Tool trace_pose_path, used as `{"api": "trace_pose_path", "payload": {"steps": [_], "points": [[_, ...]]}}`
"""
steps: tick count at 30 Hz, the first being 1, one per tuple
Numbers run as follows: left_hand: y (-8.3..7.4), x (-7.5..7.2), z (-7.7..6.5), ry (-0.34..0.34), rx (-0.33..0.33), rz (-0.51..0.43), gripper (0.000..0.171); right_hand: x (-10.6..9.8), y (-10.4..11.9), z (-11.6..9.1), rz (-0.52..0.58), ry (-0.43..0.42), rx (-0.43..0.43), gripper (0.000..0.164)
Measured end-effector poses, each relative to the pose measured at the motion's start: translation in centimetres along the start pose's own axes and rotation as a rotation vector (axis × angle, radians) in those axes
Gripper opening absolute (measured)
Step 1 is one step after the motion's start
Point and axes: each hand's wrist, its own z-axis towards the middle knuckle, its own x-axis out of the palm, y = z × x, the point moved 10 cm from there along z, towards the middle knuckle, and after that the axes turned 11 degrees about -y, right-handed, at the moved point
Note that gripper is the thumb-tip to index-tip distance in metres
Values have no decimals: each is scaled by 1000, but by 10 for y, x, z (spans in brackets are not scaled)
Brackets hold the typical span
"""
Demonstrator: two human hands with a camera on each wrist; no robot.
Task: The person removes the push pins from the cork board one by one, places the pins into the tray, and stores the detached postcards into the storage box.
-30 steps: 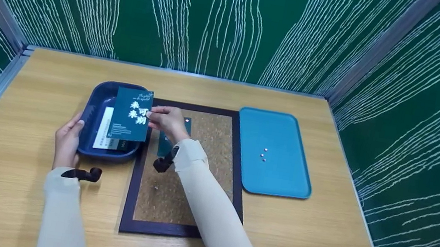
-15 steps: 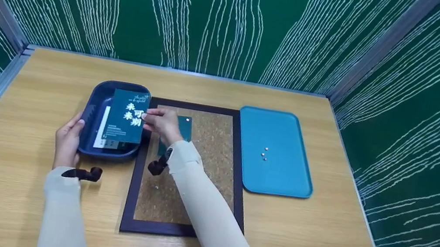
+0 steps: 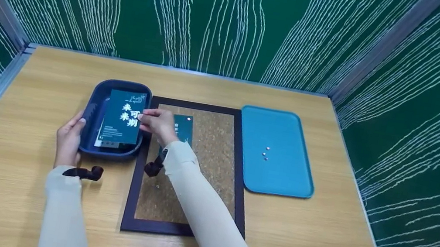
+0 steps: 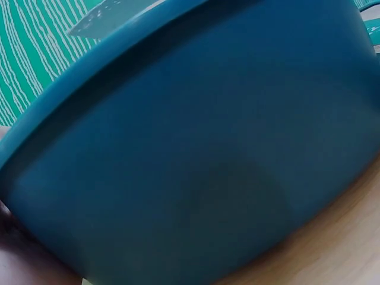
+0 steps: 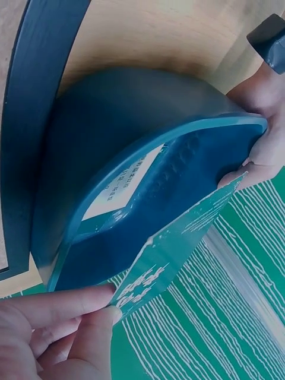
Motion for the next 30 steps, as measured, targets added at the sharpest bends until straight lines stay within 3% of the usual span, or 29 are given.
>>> {"api": "trace_pose_path", "payload": {"steps": [20,26,30], "points": [[2,1,1,21,-19,-11,47,2,-2,-3,-39,-4,7,8],[-1,1,1,24,1,-10,47,4,0,-5,-11,55,14,8],[1,1,0,10,-8,-16,47,8,-3,-5,16,113,30,20]]}}
